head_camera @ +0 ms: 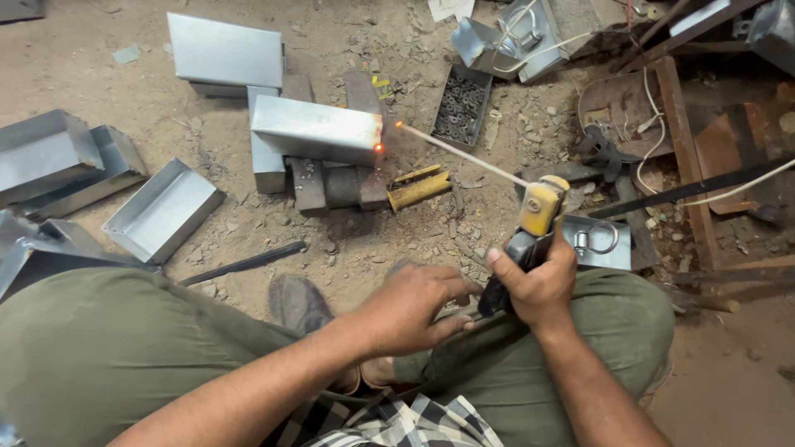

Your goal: The person joins metal plates together by hand using a welding tool, positioning the plates and applying heat to the edges while holding the welding rod. The person also uses a small hammer to tap the edges of the metal pieces.

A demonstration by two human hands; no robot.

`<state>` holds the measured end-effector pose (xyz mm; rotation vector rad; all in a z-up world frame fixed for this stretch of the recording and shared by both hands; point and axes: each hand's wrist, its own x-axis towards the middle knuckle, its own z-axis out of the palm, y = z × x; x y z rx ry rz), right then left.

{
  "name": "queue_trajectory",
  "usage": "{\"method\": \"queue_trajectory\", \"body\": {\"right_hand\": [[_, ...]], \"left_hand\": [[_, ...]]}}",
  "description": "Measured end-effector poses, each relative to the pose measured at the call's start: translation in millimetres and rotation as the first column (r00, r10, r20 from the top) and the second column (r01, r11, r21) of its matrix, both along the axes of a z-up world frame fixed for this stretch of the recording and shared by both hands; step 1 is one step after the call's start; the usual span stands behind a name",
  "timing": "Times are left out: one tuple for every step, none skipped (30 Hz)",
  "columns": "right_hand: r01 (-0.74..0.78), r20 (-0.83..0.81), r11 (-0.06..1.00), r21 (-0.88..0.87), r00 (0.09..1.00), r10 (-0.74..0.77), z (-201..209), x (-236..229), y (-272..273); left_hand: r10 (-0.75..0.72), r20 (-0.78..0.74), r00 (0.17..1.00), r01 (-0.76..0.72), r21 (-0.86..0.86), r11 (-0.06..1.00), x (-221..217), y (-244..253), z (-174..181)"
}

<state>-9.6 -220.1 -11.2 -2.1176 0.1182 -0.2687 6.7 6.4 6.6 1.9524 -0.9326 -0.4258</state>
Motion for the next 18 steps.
{"method": "queue_trajectory", "body": {"right_hand": [[0.013,0.005,0.999,0.029,1.0,-0.013,-1,0,-1],[-0.002,0.01,0.999,0.037,1.0,0.002,-3,2,-2],[0.012,0.03,0.998,0.063,0.999,-0.014,-3,3,-3],[0.022,0.048,0.996,0.09,0.998,-0.026,-5,3,-5],[0.003,0.052,0.995,0.099,0.999,-0.008,-7,3,-8],[0.025,0.049,0.996,0.088,0.998,-0.029,-8,3,-9],[0.047,0.047,0.996,0.076,0.998,-0.05,-9,3,-11],[0.029,0.05,0.996,0.086,0.998,-0.034,-10,2,-12],[0.035,0.053,0.998,0.057,0.998,-0.038,-12,1,-13],[0.043,0.055,0.999,0.026,0.998,-0.044,-12,0,-14],[0.029,0.057,0.999,0.033,0.998,-0.031,-14,0,-14],[0.043,0.053,0.997,0.057,0.998,-0.046,-15,0,-13],[0.058,0.048,0.995,0.082,0.997,-0.062,-16,-1,-12],[0.043,0.05,0.995,0.085,0.998,-0.048,-15,0,-12],[0.043,0.063,0.997,0.061,0.997,-0.047,-15,0,-12],[0.044,0.076,0.998,0.037,0.996,-0.047,-15,0,-12],[0.03,0.078,0.999,0.04,0.996,-0.033,-15,0,-12],[0.036,0.085,0.997,0.068,0.995,-0.041,-14,0,-12]], "left_hand": [[-0.031,0.074,0.997,0.026,0.061,0.998,3,4,3],[-0.016,0.079,0.997,0.011,0.069,0.998,7,10,8],[-0.081,0.104,0.991,0.068,0.13,0.989,11,17,13],[-0.144,0.123,0.982,0.119,0.194,0.974,15,25,19],[-0.127,0.125,0.984,0.1,0.203,0.974,19,35,24],[-0.115,0.117,0.986,0.077,0.287,0.955,23,48,30],[-0.101,0.109,0.989,0.055,0.369,0.928,26,61,37],[-0.086,0.112,0.99,0.037,0.378,0.925,28,74,44],[-0.023,0.183,0.983,-0.05,0.387,0.921,29,88,51],[0.035,0.252,0.967,-0.134,0.388,0.912,30,101,57],[0.047,0.255,0.966,-0.148,0.394,0.907,28,113,63],[0.129,0.242,0.962,-0.215,0.374,0.902,26,125,69],[0.21,0.227,0.951,-0.282,0.355,0.891,22,136,74],[0.223,0.23,0.947,-0.295,0.357,0.886,18,147,77],[0.261,0.184,0.948,-0.314,0.389,0.866,13,159,80],[0.3,0.138,0.944,-0.33,0.421,0.845,9,172,80],[0.365,0.131,0.922,-0.386,0.392,0.835,5,187,79],[0.426,0.125,0.896,-0.441,0.36,0.822,2,203,77]]}}
